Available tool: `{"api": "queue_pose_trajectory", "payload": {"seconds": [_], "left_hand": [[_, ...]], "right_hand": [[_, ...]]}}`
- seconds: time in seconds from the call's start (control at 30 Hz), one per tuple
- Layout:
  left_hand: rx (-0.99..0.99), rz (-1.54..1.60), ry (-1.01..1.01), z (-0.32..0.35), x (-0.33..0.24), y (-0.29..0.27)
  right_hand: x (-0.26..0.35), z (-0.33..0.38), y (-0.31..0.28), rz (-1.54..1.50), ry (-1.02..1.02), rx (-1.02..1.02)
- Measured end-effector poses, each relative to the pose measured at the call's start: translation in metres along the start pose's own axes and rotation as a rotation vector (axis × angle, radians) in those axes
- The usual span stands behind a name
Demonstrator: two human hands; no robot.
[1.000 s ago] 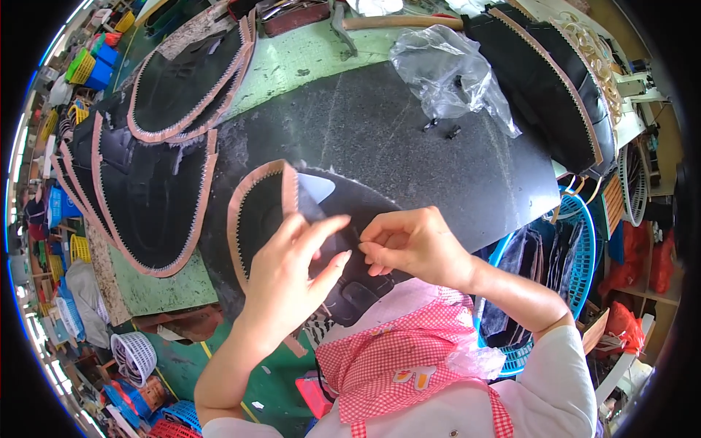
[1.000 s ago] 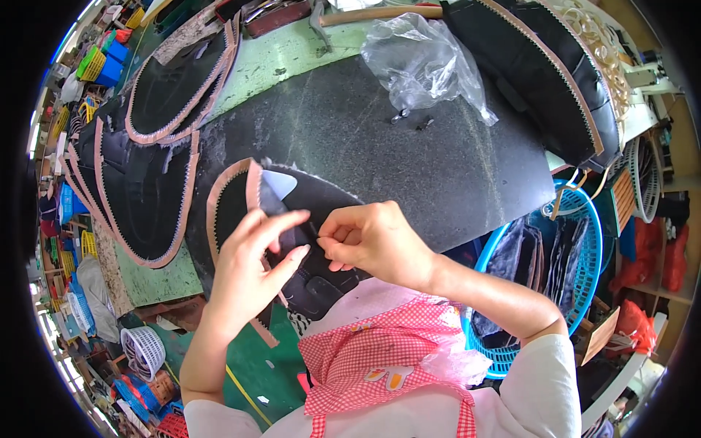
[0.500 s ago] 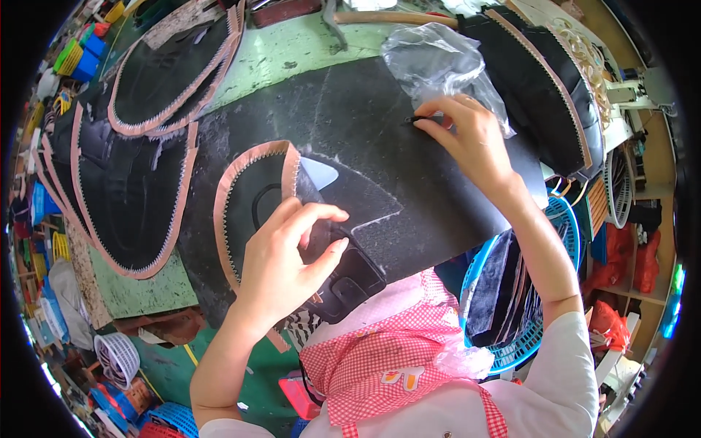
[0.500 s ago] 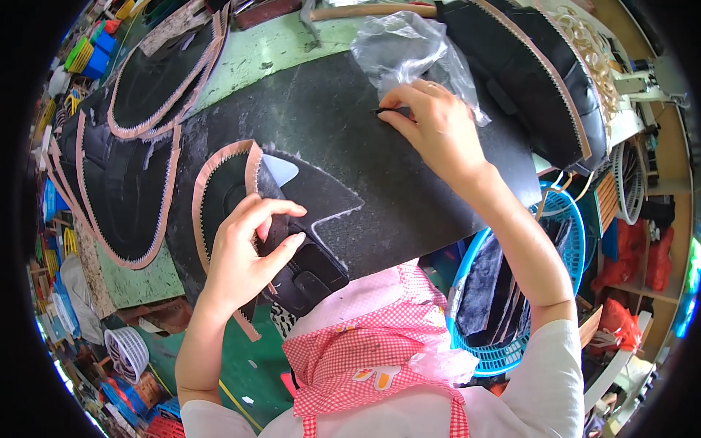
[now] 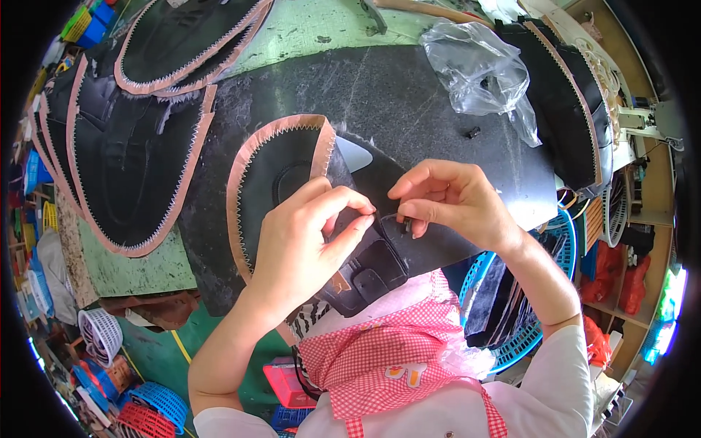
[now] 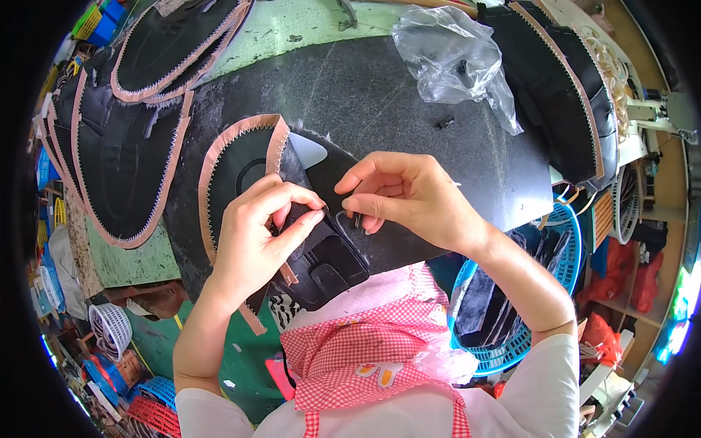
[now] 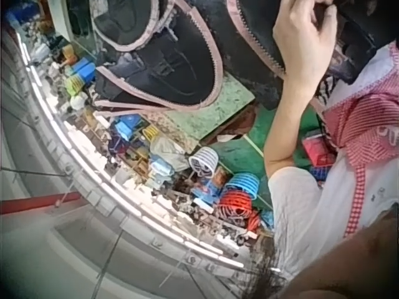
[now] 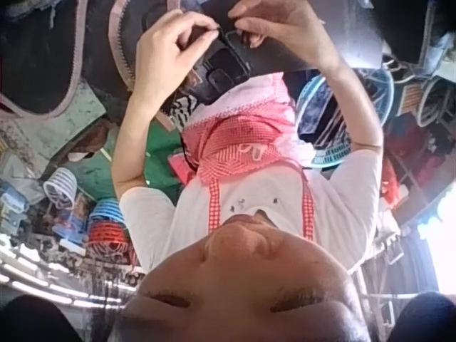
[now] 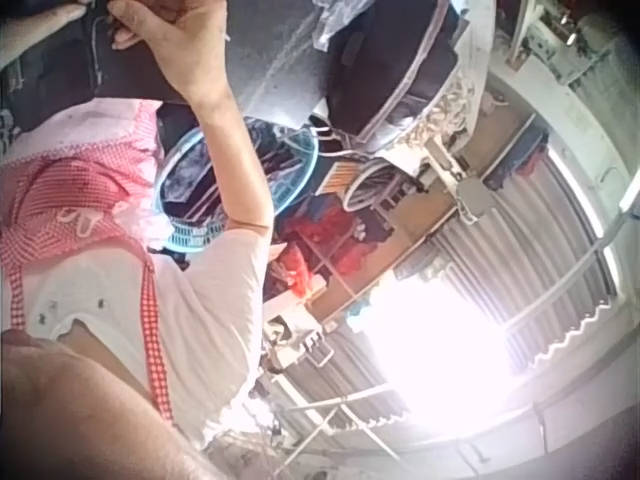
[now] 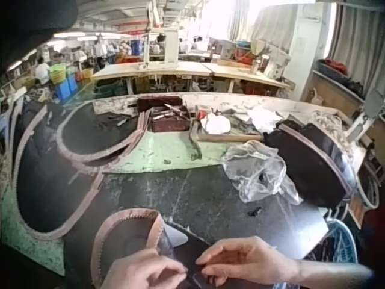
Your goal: Manually joining shoe upper components and attaching small decorative pieces.
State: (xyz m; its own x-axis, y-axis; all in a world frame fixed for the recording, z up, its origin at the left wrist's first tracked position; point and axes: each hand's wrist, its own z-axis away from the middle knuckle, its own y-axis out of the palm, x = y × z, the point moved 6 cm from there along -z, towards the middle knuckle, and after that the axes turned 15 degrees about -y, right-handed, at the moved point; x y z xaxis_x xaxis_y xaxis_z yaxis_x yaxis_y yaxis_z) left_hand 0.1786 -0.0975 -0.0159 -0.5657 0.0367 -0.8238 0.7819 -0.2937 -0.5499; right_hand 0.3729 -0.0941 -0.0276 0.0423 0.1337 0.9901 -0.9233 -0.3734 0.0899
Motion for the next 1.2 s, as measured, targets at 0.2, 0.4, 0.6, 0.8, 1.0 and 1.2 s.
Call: {"api": "queue_pose_trajectory", "payload": {"seconds": [0.2,0.4,0.6,0.8,1.0,1.2], "left_hand": [[0.011,0.064,0.017,0.0,0.005,-0.001],[0.025,0.093,0.01,0.0,0.01,-0.003],[0.029,0.159,0.035,-0.001,0.012,-0.003],[0.044,0.216,0.043,0.0,0.015,-0.002],[0.091,0.119,0.062,0.002,0.003,-0.002],[-0.028,-0.042,0.044,0.001,0.004,0.006]], "right_hand": [[-0.004,-0.007,0.004,0.096,0.007,0.014],[0.007,-0.022,0.02,0.204,-0.005,0.022],[0.006,-0.028,0.023,0.279,0.034,0.059],[0.012,-0.028,0.028,0.206,0.102,0.1],[0.007,-0.019,0.01,0.218,0.182,0.138],[0.011,-0.019,0.008,0.218,0.116,0.012]]}}
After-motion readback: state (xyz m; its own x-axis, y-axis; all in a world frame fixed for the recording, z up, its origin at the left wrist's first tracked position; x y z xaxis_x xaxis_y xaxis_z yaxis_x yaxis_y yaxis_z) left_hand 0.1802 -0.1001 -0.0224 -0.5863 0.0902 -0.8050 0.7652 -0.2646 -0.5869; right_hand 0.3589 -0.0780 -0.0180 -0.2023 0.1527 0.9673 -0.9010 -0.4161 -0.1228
